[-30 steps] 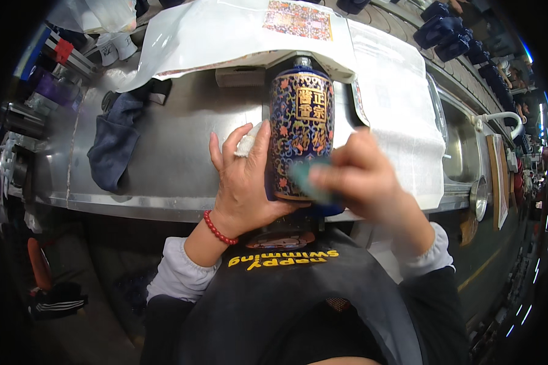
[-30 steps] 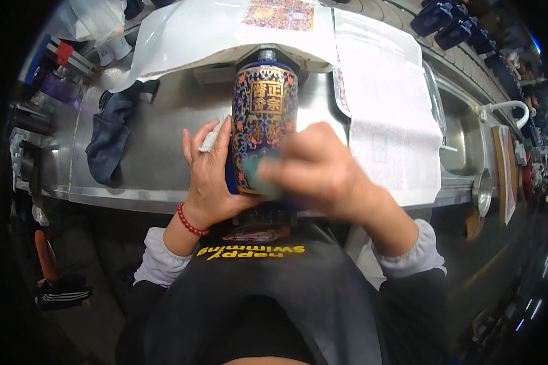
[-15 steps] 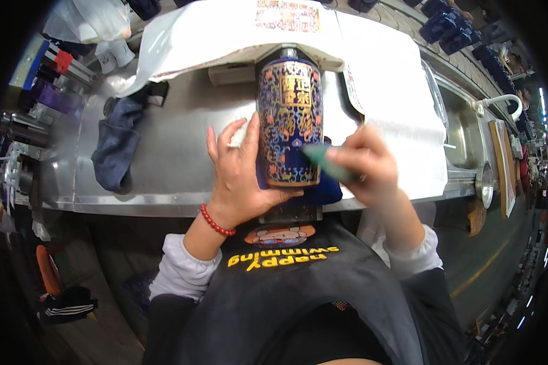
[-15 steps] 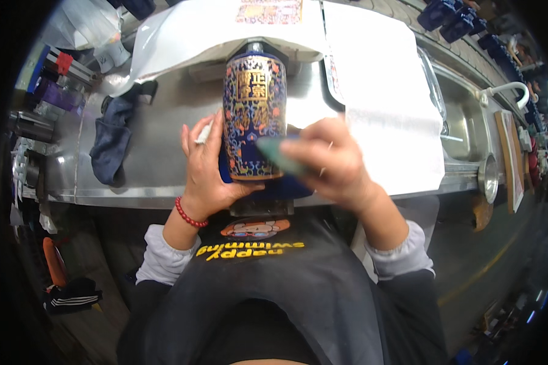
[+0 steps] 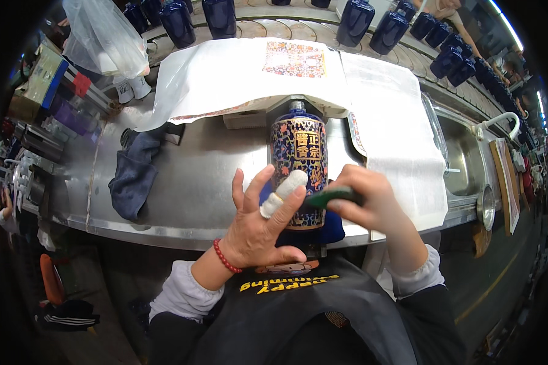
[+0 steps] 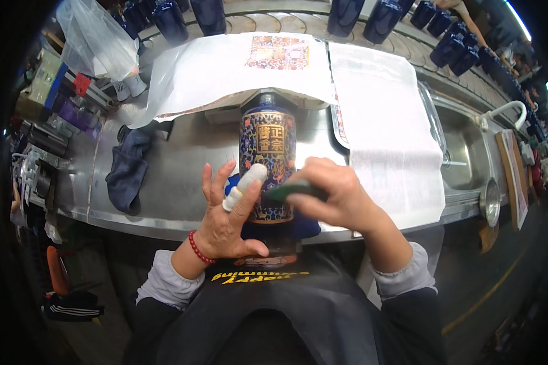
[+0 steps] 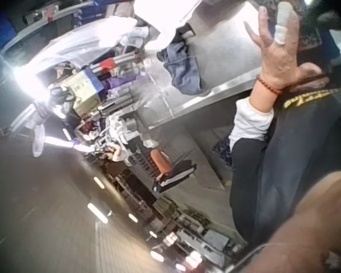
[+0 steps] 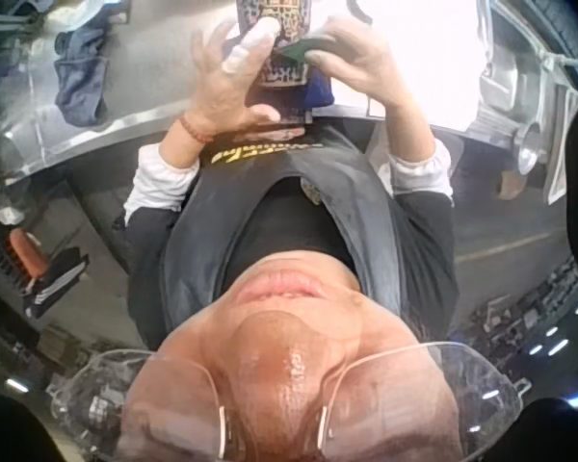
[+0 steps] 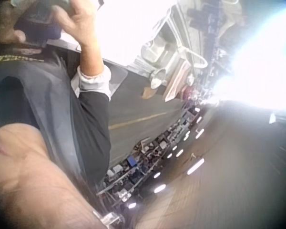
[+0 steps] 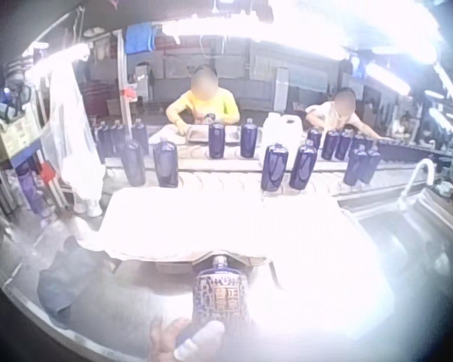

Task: The person scrubs the surface of a decorated ceramic vase with a green sponge while holding it steady with the other hand. After scrubbing, the person places the vase on a nearby rack and folds a sheet of paper on the workbench.

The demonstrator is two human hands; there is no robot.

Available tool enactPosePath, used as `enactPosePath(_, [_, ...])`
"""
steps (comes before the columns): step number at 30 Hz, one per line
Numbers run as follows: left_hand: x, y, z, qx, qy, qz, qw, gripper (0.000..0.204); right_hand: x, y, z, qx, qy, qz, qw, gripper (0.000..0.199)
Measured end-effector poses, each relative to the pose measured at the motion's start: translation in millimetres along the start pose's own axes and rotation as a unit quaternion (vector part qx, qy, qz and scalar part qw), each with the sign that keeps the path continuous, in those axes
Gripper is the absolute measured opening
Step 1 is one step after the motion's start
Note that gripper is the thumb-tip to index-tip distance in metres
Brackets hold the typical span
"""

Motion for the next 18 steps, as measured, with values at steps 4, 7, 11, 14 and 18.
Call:
enactPosePath(4, [-38, 8, -53, 0.042, -0.040, 0.021, 0.998, 0.092, -31, -30, 26, -0.111, 0.057, 0.160, 0.979, 0.020])
enactPosePath(7, [-51, 12, -65, 0.024, -0.032, 0.012, 0.999, 0.085, -40, -25, -28, 0.196, -0.115, 0.180, 0.957, 0.030])
enactPosePath(11, [-12, -2, -30, 0.055, -0.039, 0.037, 0.997, 0.078, -36, 19, -77, 0.104, -0.212, -0.101, 0.966, 0.027])
enactPosePath(14, [16, -3, -11, 0.071, -0.065, 0.073, 0.993, 0.081, -68, 1, -63, -0.001, -0.104, -0.068, 0.992, 0.021])
enactPosePath(18, [26, 11, -23, 0.070, -0.194, 0.029, 0.978, 0.093, -83, -15, -75, 0.271, -0.192, 0.113, 0.936, 0.020])
Point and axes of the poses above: each hand's wrist, its own x-axis away from the middle knuckle, its own y-axis out of the palm, z = x × y, the point moved 8 cm from there along -x, towards the middle knuckle, and after that the axes turned 12 degrees about -x, right-handed, at the moved point
